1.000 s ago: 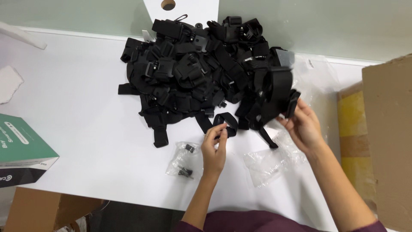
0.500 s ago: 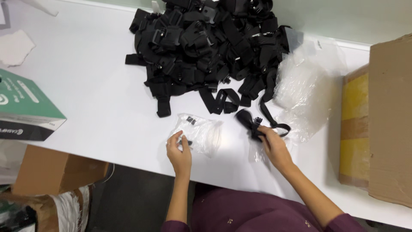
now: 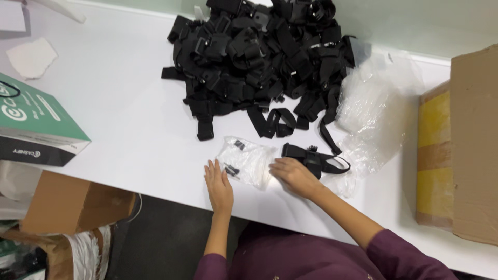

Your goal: The person takes black straps from a large pile, places them into small plastic bags, and puts the bags into a cardboard box.

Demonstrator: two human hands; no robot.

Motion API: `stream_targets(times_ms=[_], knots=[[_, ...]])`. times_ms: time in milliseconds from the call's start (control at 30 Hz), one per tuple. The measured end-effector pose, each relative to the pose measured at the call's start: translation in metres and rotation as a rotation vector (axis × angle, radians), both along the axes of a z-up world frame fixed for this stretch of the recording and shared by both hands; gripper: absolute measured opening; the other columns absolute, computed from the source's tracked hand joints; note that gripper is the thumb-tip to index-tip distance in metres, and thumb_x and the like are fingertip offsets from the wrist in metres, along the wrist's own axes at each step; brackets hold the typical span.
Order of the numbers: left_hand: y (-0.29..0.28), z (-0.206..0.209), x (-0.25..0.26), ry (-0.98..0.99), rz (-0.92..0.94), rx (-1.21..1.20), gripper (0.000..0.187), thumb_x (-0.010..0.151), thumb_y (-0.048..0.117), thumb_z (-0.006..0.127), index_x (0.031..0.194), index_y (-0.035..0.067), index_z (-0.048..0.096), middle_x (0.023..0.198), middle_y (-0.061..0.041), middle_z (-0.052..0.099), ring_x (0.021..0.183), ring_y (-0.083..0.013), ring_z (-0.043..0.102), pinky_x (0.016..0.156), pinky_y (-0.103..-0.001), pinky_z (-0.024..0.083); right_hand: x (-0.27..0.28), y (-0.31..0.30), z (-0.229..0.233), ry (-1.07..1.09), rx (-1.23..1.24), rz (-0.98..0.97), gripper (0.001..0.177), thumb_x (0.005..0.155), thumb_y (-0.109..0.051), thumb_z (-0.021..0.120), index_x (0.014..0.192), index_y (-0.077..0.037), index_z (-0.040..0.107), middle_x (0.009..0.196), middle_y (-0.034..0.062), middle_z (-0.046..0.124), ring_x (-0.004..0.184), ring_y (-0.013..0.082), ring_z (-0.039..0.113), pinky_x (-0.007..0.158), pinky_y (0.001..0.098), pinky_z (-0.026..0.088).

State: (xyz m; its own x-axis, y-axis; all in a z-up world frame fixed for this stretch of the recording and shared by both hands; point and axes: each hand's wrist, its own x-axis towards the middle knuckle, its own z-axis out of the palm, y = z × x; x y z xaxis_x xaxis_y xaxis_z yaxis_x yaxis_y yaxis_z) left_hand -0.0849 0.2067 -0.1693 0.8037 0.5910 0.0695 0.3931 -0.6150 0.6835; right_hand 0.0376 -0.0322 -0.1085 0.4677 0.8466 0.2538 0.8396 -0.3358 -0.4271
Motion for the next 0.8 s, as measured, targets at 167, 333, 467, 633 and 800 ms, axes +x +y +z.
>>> stream_targets(times_ms=[167, 333, 467, 633, 800], knots=[[0.003, -0.008, -0.007, -0.006, -0.086, 0.081, 0.048, 0.106, 0.009, 0.038, 0.152, -0.003, 0.04, 0.162, -0.024, 0.033, 0.152, -0.0433, 0.023, 0.122, -0.052, 0.023, 0.007, 0.016, -0.015, -0.031, -0.174, 0.099, 0.022, 0.094, -0.01, 0.064, 0.113, -0.005, 0.075, 0.132, 0.0068, 0.07, 0.12, 0.0316, 0.058, 0.101, 0.0437, 0.045], [0.001, -0.012, -0.008, 0.033, -0.09, 0.156, 0.051, 0.104, 0.008, 0.038, 0.153, -0.004, 0.039, 0.163, -0.025, 0.032, 0.154, -0.0413, 0.022, 0.124, -0.051, 0.022, 0.011, 0.021, -0.027, -0.039, -0.189, 0.184, 0.038, 0.09, -0.004, 0.062, 0.128, -0.007, 0.068, 0.142, 0.0063, 0.063, 0.137, 0.0289, 0.05, 0.115, 0.0441, 0.038], [0.001, -0.007, -0.007, 0.011, -0.1, 0.104, 0.051, 0.107, 0.017, 0.039, 0.153, -0.004, 0.037, 0.164, -0.024, 0.029, 0.153, -0.041, 0.02, 0.123, -0.051, 0.019, 0.007, 0.032, -0.031, -0.055, -0.288, 0.244, 0.066, 0.082, 0.0, 0.057, 0.147, -0.01, 0.05, 0.158, 0.0127, 0.043, 0.148, 0.0308, 0.037, 0.124, 0.0454, 0.026], [0.001, -0.001, -0.01, 0.029, -0.11, 0.083, 0.053, 0.108, 0.026, 0.037, 0.153, -0.003, 0.037, 0.164, -0.022, 0.028, 0.154, -0.0399, 0.019, 0.124, -0.05, 0.017, 0.005, 0.052, -0.012, -0.012, -0.507, 0.293, 0.063, 0.097, -0.023, 0.049, 0.157, -0.017, 0.03, 0.167, 0.0093, 0.027, 0.151, 0.031, 0.026, 0.123, 0.0489, 0.017], [0.002, -0.001, -0.012, 0.053, -0.124, 0.09, 0.053, 0.109, 0.022, 0.036, 0.155, -0.003, 0.035, 0.166, -0.022, 0.025, 0.155, -0.039, 0.018, 0.124, -0.05, 0.018, 0.016, 0.06, -0.014, 0.031, -0.453, 0.298, 0.059, 0.104, -0.037, 0.044, 0.158, -0.02, 0.025, 0.165, 0.0116, 0.025, 0.149, 0.0335, 0.026, 0.122, 0.0494, 0.017]])
